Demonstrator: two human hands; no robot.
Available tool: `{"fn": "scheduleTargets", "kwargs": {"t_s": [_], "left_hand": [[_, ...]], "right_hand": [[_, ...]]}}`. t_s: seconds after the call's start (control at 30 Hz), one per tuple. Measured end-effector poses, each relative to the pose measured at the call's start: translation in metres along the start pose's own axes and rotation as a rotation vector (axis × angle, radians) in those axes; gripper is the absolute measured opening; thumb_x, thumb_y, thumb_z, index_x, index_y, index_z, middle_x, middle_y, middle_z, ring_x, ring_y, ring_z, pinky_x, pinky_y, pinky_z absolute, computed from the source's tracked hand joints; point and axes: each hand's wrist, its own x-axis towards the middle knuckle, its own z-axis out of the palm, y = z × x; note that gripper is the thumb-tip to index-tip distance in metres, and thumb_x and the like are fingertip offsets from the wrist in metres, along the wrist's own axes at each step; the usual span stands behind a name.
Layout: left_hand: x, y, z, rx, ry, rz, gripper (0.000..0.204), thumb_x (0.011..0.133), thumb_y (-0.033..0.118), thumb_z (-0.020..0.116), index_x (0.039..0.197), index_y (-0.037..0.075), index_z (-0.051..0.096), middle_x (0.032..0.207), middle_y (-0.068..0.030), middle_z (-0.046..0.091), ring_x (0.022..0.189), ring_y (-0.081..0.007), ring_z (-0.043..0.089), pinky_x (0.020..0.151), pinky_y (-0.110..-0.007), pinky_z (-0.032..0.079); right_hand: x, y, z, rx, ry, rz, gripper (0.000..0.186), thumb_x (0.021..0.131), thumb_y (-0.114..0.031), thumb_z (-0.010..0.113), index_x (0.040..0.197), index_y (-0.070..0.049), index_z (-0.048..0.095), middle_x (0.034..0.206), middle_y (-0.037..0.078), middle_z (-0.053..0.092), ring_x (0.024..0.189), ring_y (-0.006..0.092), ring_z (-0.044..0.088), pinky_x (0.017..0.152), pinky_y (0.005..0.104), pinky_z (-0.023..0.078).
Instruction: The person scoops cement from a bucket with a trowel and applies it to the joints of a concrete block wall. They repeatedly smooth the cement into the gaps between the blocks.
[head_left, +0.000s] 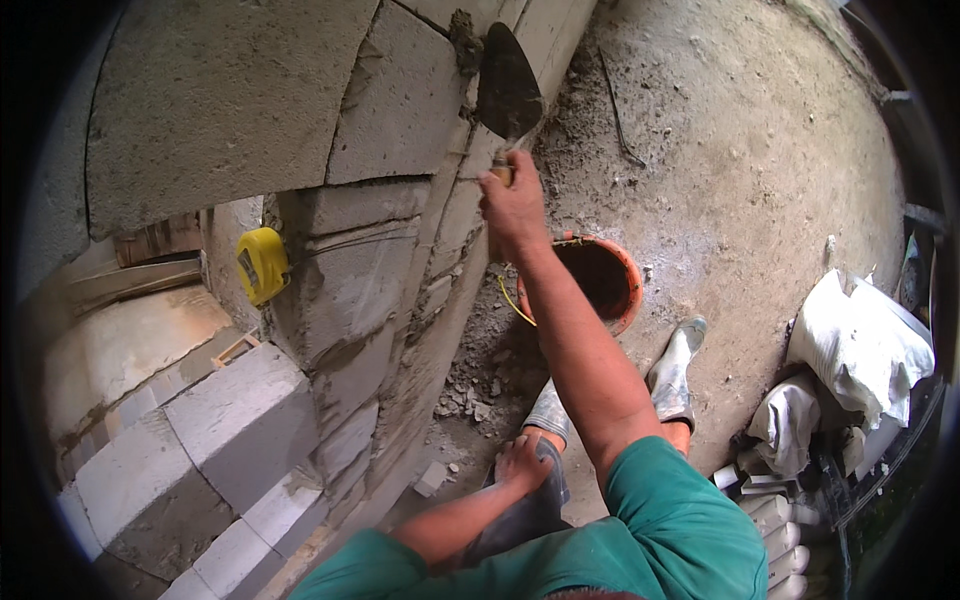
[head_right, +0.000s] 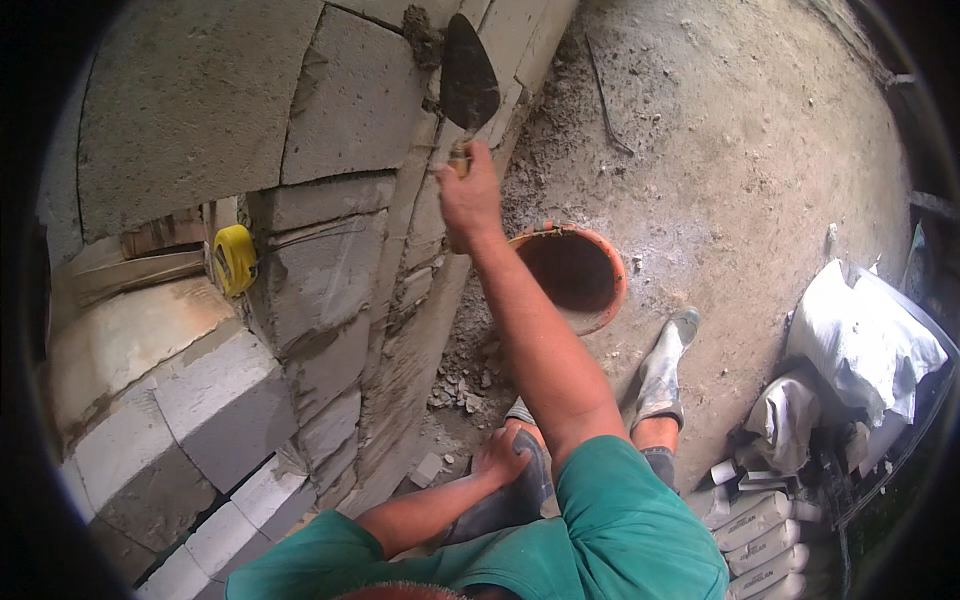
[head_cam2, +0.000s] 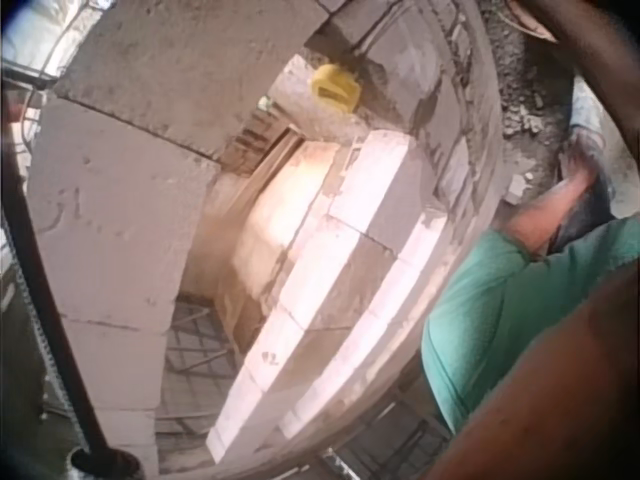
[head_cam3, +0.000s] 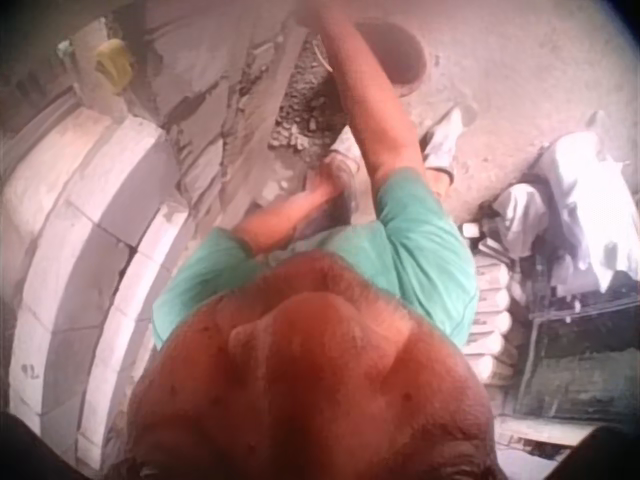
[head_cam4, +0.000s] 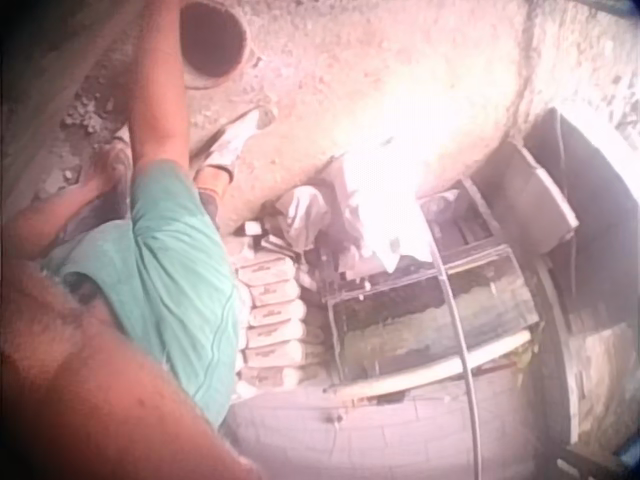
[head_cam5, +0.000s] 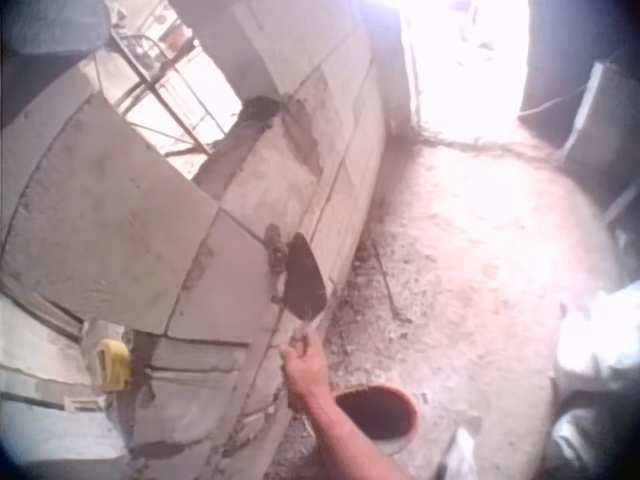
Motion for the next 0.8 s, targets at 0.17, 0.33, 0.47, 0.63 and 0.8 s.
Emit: {"fn": "scheduleTargets", "kwargs": {"t_s": [0.17, 0.33, 0.47, 0.63, 0.8], "left_hand": [[-0.001, 0.001, -0.003, 0.017, 0.048, 0.052, 0.061, 0.081, 0.035, 0.064, 0.137, 0.014, 0.051, 0.127, -0.0139, 0.059, 0.118, -0.0367, 0.055, 0.099, -0.051, 0.046], [-0.001, 0.003, -0.003, 0.011, 0.049, 0.041, 0.06, 0.081, 0.036, 0.064, 0.136, 0.016, 0.052, 0.127, -0.0133, 0.059, 0.117, -0.0355, 0.055, 0.099, -0.052, 0.045], [0.003, -0.002, 0.005, 0.003, 0.014, 0.03, 0.061, 0.083, 0.038, 0.062, 0.138, 0.016, 0.051, 0.131, -0.013, 0.057, 0.122, -0.0347, 0.052, 0.101, -0.052, 0.043], [-0.001, 0.004, -0.004, 0.026, -0.034, -0.01, 0.062, 0.085, 0.04, 0.059, 0.142, 0.017, 0.048, 0.138, -0.0121, 0.052, 0.128, -0.0342, 0.047, 0.106, -0.051, 0.039], [-0.003, 0.005, -0.004, 0.027, -0.038, -0.008, 0.063, 0.086, 0.041, 0.059, 0.142, 0.017, 0.047, 0.138, -0.0117, 0.052, 0.128, -0.0343, 0.047, 0.105, -0.052, 0.039]], "right_hand": [[-0.025, -0.044, 0.02, -0.139, 0.021, -0.178, 0.029, 0.086, -0.015, 0.064, 0.108, -0.003, 0.049, 0.088, 0.016, 0.056, 0.075, 0.0296, 0.055, 0.069, 0.0393, 0.048], [-0.063, -0.043, 0.004, 0.001, -0.173, -0.069, 0.033, 0.084, -0.015, 0.063, 0.109, 0.001, 0.049, 0.091, 0.021, 0.056, 0.085, 0.0371, 0.059, 0.079, 0.0442, 0.047], [-0.082, -0.027, -0.024, 0.34, -0.346, 0.204, 0.024, 0.087, -0.012, 0.062, 0.106, -0.003, 0.052, 0.079, 0.007, 0.056, 0.067, 0.0154, 0.056, 0.062, 0.0319, 0.048], [-0.069, -0.032, -0.066, 0.474, -0.163, 0.143, 0.023, 0.091, -0.01, 0.061, 0.113, -0.006, 0.054, 0.081, 0.002, 0.057, 0.065, 0.0098, 0.056, 0.059, 0.0246, 0.048], [-0.038, -0.05, -0.086, 0.405, 0.305, -0.304, 0.022, 0.096, -0.004, 0.057, 0.115, -0.008, 0.047, 0.093, 0.006, 0.058, 0.082, 0.0142, 0.059, 0.077, 0.0297, 0.051]]}}
